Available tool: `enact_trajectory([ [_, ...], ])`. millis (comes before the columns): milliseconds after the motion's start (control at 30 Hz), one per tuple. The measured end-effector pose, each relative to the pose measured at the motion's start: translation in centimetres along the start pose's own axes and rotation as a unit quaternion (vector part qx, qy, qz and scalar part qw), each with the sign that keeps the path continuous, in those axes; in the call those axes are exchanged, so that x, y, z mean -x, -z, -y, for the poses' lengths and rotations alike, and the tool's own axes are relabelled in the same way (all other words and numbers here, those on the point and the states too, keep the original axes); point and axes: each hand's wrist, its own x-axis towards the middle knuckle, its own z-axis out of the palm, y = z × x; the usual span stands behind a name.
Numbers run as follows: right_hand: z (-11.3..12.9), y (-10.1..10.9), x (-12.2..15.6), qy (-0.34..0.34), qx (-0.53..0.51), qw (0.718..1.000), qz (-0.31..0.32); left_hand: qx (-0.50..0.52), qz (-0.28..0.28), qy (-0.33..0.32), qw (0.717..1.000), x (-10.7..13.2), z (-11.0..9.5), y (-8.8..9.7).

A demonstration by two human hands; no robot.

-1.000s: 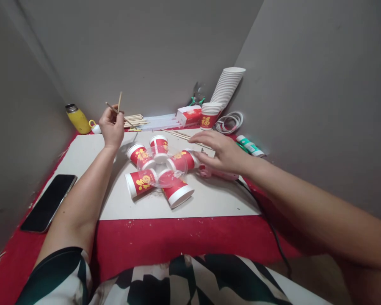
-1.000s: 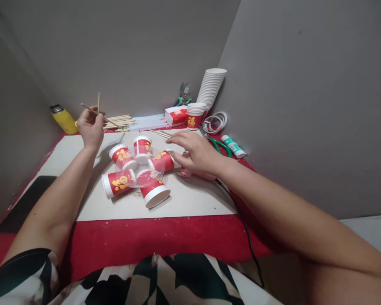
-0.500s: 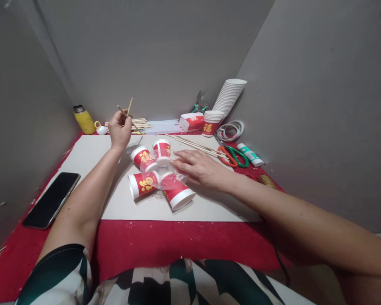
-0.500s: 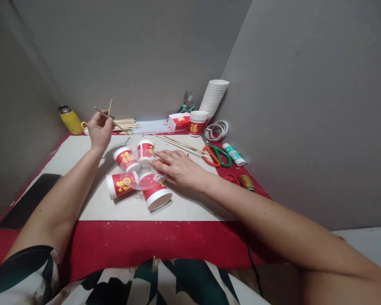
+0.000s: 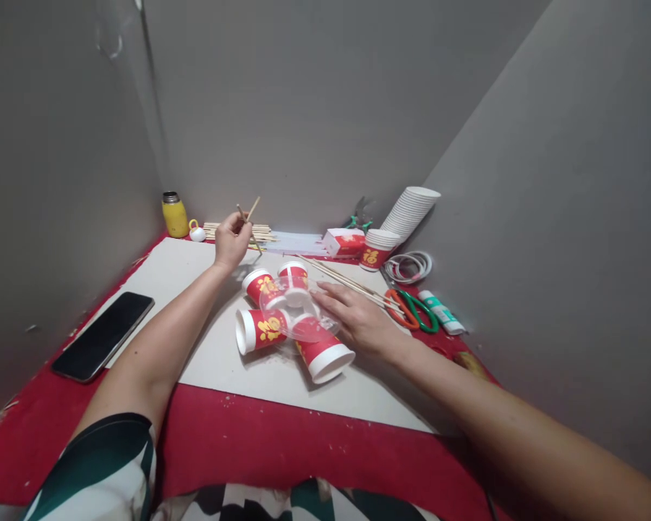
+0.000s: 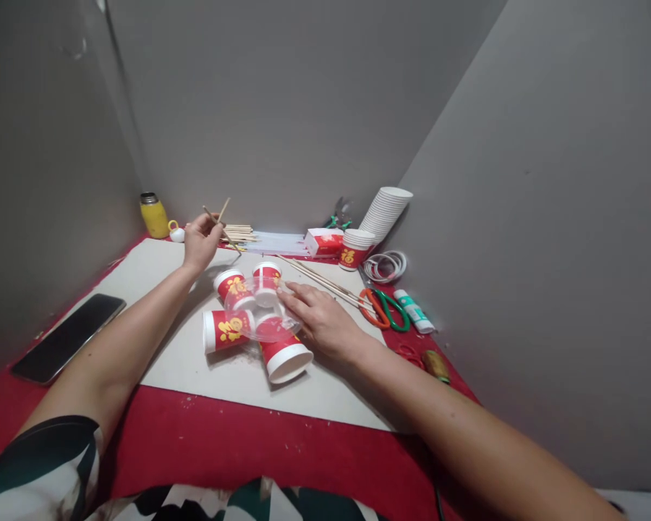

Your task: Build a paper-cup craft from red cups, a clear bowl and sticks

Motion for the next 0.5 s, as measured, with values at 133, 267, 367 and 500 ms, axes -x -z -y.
enact_trajectory([
  [133,-0.9,0.7,0.1,0.003,-0.022,1.000,-0.021,0.004,0.005,0.014,1.000,0.0,0.2,0.0],
  [267,-1.2,1.4,0.5,-0.033,-0.056,0.997,-0.031,0.005,0.007,0.024,1.000,-0.2,0.4,0.0],
  [367,-0.9,1.5,0.7,-0.039,-0.071,0.996,-0.032,0.001,0.006,0.030,1.000,-0.3,0.5,0.1],
  [500,-0.1,1.3,0.7,-0.029,-0.068,0.997,-0.020,-0.006,0.005,0.032,0.999,-0.4,0.5,0.4],
])
